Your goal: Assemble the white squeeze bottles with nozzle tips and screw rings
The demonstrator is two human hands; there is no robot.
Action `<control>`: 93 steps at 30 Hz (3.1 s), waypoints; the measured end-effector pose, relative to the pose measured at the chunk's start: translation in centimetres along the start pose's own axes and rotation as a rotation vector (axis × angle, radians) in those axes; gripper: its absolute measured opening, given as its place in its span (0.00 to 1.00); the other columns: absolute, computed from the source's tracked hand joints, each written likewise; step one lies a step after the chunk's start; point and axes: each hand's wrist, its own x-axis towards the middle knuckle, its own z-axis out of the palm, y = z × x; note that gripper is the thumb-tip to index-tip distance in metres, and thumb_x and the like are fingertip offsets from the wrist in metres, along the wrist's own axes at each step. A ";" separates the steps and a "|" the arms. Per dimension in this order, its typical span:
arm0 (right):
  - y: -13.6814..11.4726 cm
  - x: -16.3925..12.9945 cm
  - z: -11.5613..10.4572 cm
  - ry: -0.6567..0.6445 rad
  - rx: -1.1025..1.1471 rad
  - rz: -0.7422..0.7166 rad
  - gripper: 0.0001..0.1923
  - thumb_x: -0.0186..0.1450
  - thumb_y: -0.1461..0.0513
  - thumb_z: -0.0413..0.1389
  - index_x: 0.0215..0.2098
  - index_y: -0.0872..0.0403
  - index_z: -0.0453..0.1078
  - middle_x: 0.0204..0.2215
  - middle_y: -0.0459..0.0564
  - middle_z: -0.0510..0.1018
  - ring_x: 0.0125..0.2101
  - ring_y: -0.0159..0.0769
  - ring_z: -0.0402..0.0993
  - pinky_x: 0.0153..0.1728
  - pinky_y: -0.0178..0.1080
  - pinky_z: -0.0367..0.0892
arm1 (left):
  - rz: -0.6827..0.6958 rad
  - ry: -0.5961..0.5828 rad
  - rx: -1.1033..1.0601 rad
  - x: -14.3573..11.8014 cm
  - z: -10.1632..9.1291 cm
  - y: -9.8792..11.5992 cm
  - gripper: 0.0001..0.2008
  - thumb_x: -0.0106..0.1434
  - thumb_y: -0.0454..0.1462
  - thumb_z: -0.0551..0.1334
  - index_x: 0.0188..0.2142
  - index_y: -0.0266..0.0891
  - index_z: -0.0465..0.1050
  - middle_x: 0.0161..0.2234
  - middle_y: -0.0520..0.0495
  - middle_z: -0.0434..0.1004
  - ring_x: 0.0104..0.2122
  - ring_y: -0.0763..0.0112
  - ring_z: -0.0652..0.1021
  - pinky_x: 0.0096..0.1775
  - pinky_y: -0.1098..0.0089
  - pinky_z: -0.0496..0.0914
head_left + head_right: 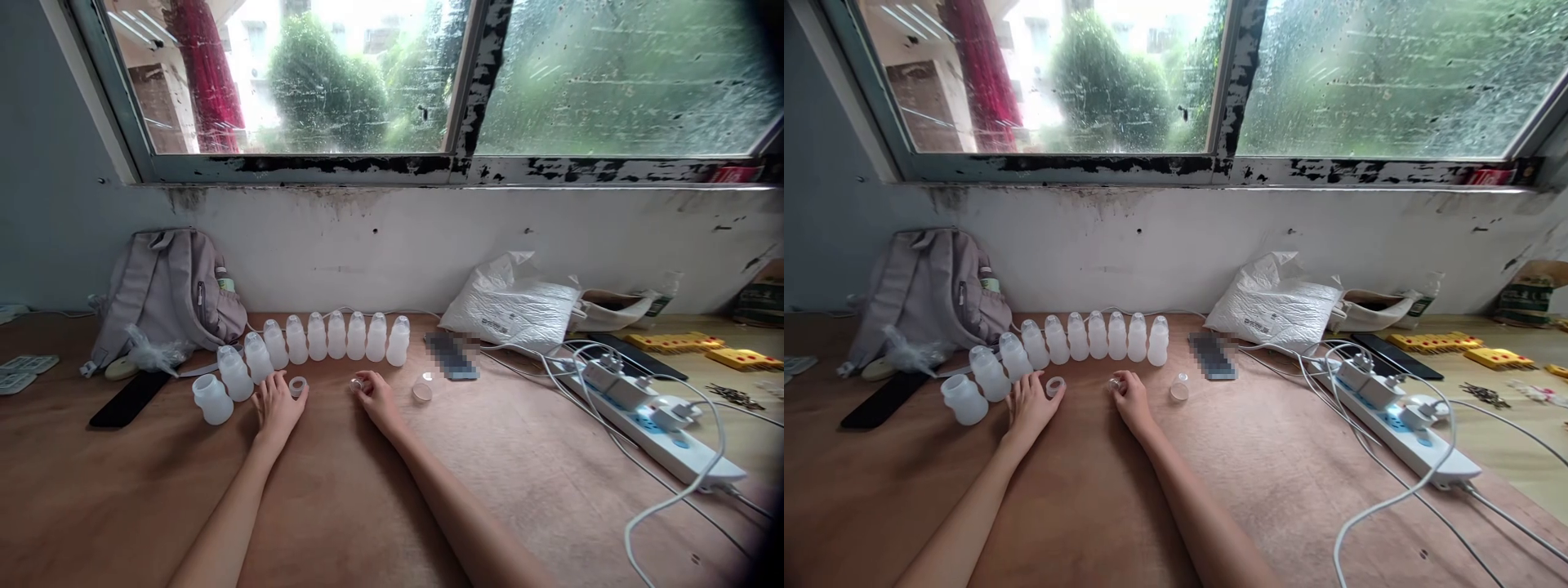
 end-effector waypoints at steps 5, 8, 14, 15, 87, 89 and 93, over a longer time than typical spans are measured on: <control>-0.1 0.0 0.0 -0.031 0.034 0.025 0.14 0.53 0.64 0.52 0.38 0.52 0.67 0.34 0.49 0.74 0.25 0.32 0.68 0.31 0.38 0.66 | 0.137 0.290 -0.140 1.2 -2.8 0.4 0.19 0.57 0.40 0.53 0.47 0.36 0.61 0.49 0.37 0.62 0.48 0.55 0.64 0.48 0.59 0.55; -0.4 -0.1 -0.2 -0.041 0.053 0.045 0.14 0.53 0.64 0.51 0.39 0.52 0.67 0.35 0.50 0.75 0.25 0.32 0.70 0.31 0.38 0.67 | 0.062 0.446 -0.164 2.4 -5.1 -0.5 0.21 0.57 0.40 0.54 0.50 0.36 0.59 0.52 0.37 0.58 0.52 0.54 0.59 0.51 0.57 0.51; -0.8 -0.1 -0.4 -0.035 0.082 0.067 0.14 0.53 0.64 0.51 0.38 0.53 0.68 0.35 0.50 0.76 0.25 0.33 0.70 0.32 0.39 0.67 | -0.118 0.484 -0.088 3.7 -5.9 -3.2 0.26 0.58 0.42 0.53 0.55 0.34 0.52 0.52 0.34 0.60 0.55 0.51 0.54 0.50 0.50 0.47; -0.8 -0.1 -0.4 -0.033 0.087 0.068 0.14 0.53 0.64 0.51 0.38 0.53 0.68 0.35 0.50 0.76 0.25 0.33 0.70 0.32 0.39 0.67 | -0.123 0.466 -0.072 3.6 -5.7 -3.4 0.25 0.58 0.42 0.52 0.54 0.35 0.54 0.51 0.34 0.61 0.55 0.51 0.54 0.50 0.49 0.47; -5.6 -0.9 -2.1 -0.142 0.983 0.420 0.21 0.56 0.48 0.52 0.35 0.57 0.69 0.26 0.51 0.75 0.27 0.36 0.71 0.26 0.35 0.63 | -0.172 -1.119 -1.435 -4.0 -4.0 7.5 0.17 0.53 0.43 0.59 0.38 0.36 0.60 0.23 0.50 0.70 0.23 0.71 0.73 0.25 0.72 0.66; -5.6 -1.0 -2.1 -0.136 0.997 0.416 0.21 0.56 0.48 0.51 0.36 0.57 0.68 0.25 0.51 0.75 0.26 0.36 0.71 0.26 0.35 0.63 | -0.159 -1.094 -1.407 -4.0 -4.1 7.6 0.17 0.53 0.43 0.60 0.38 0.36 0.61 0.24 0.50 0.69 0.23 0.71 0.73 0.24 0.72 0.66; -5.9 -1.1 -2.2 -0.178 0.972 0.403 0.20 0.56 0.48 0.51 0.37 0.54 0.66 0.23 0.48 0.74 0.25 0.35 0.70 0.25 0.35 0.63 | -0.166 -1.081 -1.400 -4.3 -4.1 7.4 0.16 0.52 0.42 0.61 0.37 0.35 0.61 0.23 0.51 0.69 0.23 0.71 0.72 0.23 0.73 0.65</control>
